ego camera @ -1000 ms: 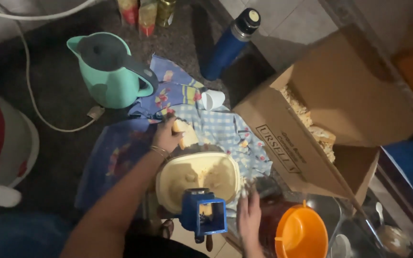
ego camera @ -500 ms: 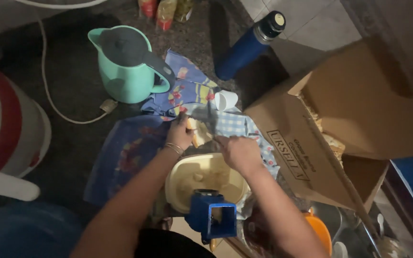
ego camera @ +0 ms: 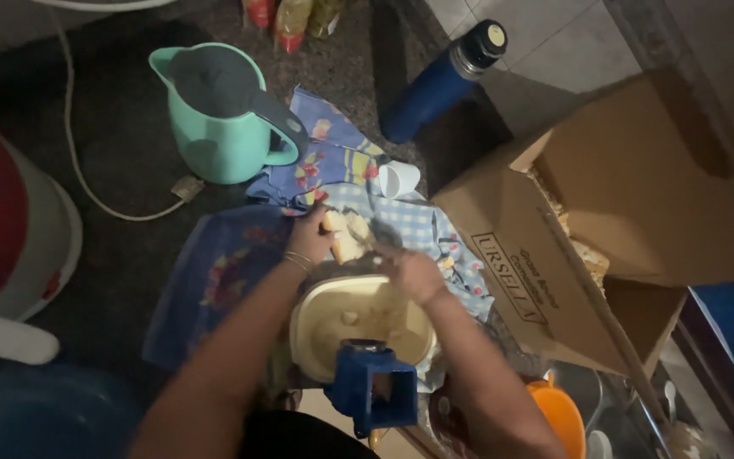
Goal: The person grates pieces of bread using a blue manual grater into a white bowl. They then pour the grated bread into a cardboard box using an orange funnel and continue grating more bread.
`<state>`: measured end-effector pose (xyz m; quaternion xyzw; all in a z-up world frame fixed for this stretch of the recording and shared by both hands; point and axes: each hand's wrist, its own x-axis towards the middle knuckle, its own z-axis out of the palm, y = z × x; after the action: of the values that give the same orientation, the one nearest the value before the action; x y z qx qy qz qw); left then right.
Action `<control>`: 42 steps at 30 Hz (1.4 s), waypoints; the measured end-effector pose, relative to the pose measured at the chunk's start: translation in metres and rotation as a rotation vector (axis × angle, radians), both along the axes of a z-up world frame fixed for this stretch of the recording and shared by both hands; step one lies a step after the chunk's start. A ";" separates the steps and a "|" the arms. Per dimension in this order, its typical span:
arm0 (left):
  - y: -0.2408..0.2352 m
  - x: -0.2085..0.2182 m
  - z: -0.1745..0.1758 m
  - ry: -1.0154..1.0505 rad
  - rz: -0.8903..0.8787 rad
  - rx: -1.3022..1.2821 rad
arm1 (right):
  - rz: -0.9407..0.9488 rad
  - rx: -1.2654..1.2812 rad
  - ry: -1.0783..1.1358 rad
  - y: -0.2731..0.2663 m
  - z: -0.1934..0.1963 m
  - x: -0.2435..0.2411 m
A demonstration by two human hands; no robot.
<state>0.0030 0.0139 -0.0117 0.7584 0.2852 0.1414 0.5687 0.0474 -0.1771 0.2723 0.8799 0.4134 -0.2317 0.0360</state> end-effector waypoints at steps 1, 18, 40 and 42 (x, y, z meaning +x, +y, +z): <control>0.001 0.001 -0.018 0.036 -0.043 -0.073 | -0.238 0.118 0.232 0.010 0.031 0.002; 0.008 -0.087 0.243 -0.141 -0.098 -0.685 | -0.845 0.362 0.050 -0.142 -0.028 -0.013; -0.169 -0.269 0.347 -0.253 -0.722 0.881 | -0.710 0.554 0.208 -0.265 -0.110 -0.305; -0.168 -0.271 0.346 -0.240 -0.792 0.858 | -0.722 0.414 0.199 -0.267 -0.177 -0.316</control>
<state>-0.2676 -0.1540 0.3339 0.9478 -0.1684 0.1060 0.2491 -0.2691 -0.4436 0.0955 0.9301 0.1183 -0.2252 -0.2650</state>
